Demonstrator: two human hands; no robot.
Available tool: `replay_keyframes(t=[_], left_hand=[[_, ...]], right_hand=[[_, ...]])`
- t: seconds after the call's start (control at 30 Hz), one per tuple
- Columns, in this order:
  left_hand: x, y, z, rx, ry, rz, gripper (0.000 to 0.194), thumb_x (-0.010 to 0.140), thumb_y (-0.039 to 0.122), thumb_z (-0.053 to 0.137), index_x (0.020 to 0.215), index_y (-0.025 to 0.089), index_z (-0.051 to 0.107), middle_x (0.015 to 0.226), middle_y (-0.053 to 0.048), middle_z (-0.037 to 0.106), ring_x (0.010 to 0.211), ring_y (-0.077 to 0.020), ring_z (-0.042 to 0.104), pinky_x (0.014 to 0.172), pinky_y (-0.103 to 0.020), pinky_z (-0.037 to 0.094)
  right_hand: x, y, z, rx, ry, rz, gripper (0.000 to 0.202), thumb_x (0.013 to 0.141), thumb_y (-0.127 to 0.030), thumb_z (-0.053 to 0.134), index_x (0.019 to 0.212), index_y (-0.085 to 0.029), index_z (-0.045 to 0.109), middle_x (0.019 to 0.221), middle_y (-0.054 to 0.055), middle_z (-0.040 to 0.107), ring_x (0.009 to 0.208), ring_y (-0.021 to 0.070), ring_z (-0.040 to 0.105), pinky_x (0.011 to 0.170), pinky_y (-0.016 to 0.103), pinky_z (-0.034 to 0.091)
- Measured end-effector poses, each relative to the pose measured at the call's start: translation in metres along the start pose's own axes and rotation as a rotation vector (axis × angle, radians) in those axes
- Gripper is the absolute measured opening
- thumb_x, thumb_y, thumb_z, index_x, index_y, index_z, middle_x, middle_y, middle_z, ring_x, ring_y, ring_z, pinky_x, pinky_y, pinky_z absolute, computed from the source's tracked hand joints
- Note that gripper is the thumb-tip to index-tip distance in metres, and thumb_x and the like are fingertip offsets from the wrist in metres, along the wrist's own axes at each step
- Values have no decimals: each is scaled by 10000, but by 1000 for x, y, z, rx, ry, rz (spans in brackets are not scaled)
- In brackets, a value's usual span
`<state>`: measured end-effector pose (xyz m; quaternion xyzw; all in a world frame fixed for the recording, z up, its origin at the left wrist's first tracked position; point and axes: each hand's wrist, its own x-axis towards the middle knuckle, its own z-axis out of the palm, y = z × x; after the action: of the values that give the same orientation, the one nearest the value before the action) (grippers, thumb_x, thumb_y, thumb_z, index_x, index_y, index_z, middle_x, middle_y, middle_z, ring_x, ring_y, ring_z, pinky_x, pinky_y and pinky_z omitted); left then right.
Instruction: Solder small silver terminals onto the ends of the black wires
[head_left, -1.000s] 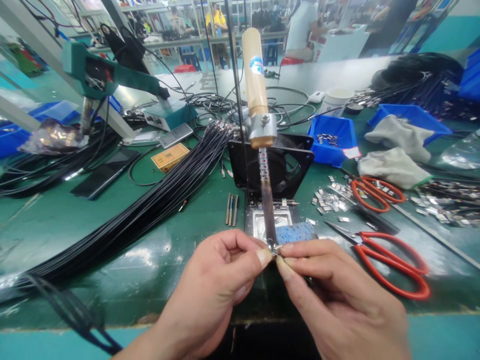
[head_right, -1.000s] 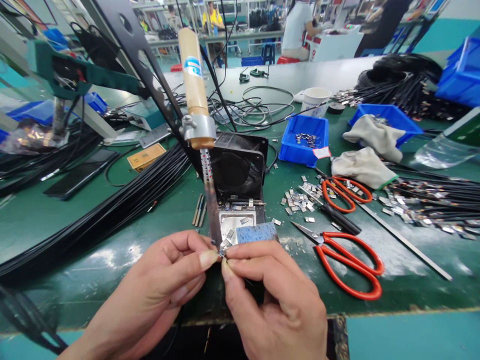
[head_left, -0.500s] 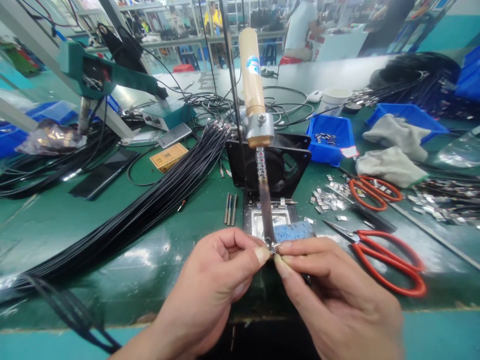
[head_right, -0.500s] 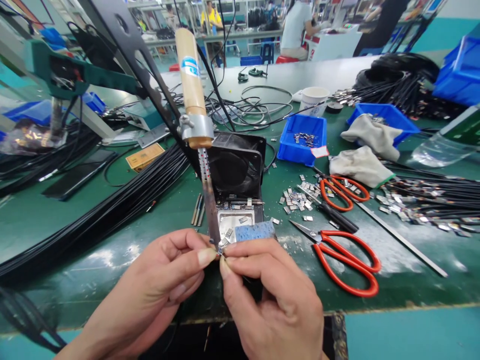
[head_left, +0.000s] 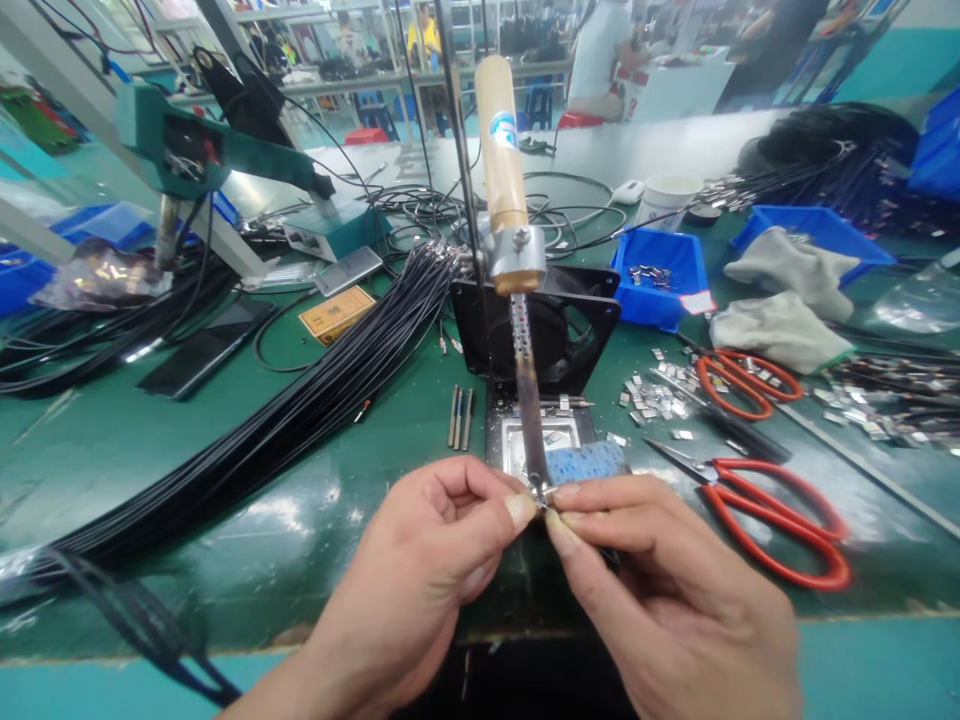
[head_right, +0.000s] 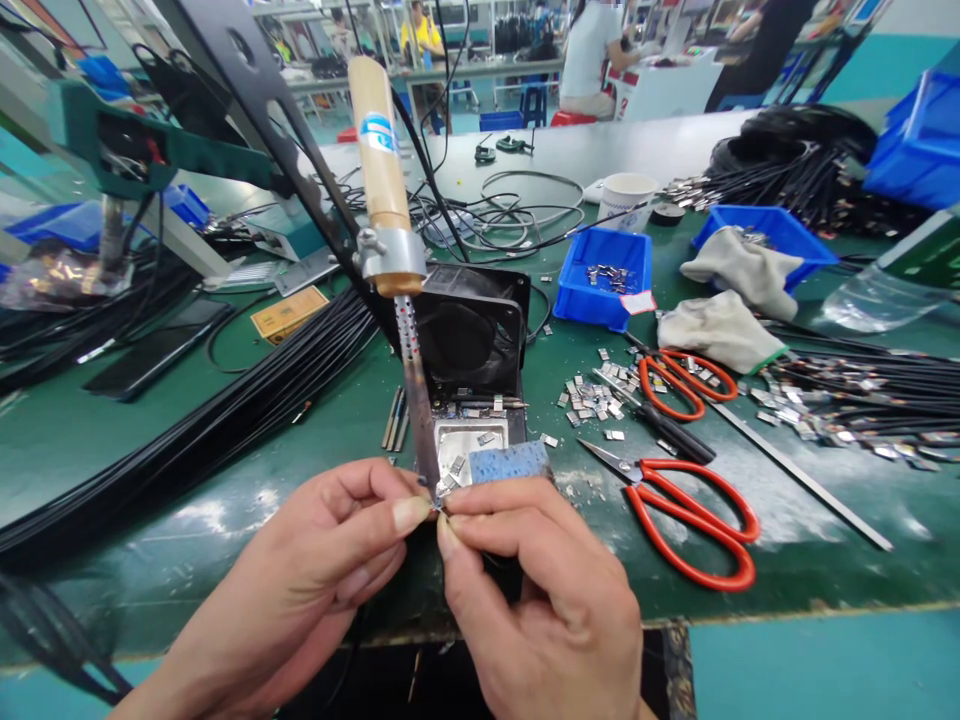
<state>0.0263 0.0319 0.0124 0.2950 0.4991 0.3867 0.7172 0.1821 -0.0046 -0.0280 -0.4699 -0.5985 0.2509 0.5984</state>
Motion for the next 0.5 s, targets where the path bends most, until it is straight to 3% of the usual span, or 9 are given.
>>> replay_keyframes(t=[0.3, 0.5], left_hand=[[-1, -4, -4, 17, -41, -5, 238, 813, 233, 842, 684, 147, 662, 546, 74, 492, 460, -34, 256, 423, -168, 190], [-11, -16, -12, 120, -67, 36, 182, 849, 302, 835, 791, 165, 730, 782, -4, 678, 548, -49, 408, 473, -158, 298]], right_hand=[[-3, -1, 0, 5, 13, 25, 165, 839, -33, 726, 854, -197, 737, 919, 20, 756, 832, 124, 745, 733, 190, 611], [-14, -4, -6, -19, 24, 121, 135, 879, -102, 708, 889, -236, 692, 959, 13, 737, 864, 140, 734, 751, 200, 611]])
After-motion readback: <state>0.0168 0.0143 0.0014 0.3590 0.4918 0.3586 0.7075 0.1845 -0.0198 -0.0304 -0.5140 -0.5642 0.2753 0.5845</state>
